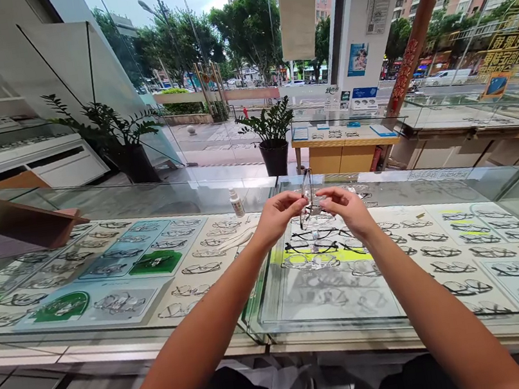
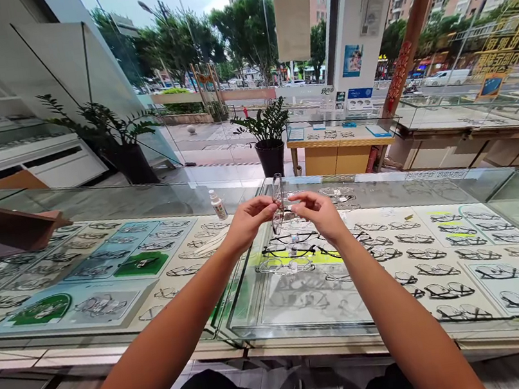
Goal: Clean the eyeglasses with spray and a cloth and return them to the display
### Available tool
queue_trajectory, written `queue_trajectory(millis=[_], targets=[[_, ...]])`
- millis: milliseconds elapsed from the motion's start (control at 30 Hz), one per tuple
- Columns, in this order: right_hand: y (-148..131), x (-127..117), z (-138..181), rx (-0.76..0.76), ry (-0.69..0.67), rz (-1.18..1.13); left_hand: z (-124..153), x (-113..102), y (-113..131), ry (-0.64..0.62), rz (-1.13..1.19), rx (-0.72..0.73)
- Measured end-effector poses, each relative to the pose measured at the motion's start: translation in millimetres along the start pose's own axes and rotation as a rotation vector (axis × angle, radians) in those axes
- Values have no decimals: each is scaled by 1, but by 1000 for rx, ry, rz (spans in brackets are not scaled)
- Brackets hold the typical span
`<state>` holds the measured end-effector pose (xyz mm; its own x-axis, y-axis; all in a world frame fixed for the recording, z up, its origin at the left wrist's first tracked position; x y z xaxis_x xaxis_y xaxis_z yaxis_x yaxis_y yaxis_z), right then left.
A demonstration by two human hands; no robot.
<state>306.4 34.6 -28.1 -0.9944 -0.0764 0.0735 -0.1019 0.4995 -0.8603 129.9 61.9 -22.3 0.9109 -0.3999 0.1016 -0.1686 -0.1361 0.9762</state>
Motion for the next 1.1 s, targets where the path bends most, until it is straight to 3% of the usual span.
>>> queue_trajectory(millis=[200,500,700,800,1000,1100], targets=[[8,11,4,25,-79,-13,1,6,2,-35,-34,56],[5,3,1,-16,-55,73,0,4,1,-42,-97,79],[5,-12,-4,-37,16,119,-6,-8,-3,5,-102,46],[-6,-29,-8,-119,91,207,-9,-16,-2,32,-134,51],[-53,-55,1,-457,317,669,-10,-22,3,49,-272,93],[-58,-56,3,-490,345,705,-10,-21,3,46,-305,85]])
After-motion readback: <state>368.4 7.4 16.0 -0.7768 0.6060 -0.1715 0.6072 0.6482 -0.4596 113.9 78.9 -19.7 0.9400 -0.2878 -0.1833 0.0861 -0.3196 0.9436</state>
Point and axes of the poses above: each hand's wrist, its own z-axis away from the middle knuckle, its own x-axis out of the palm, y = z × x, the point moved 9 cm from there along -z, towards the middle knuckle, and after that the axes turned 11 degrees about -x, right-handed, at the moved point
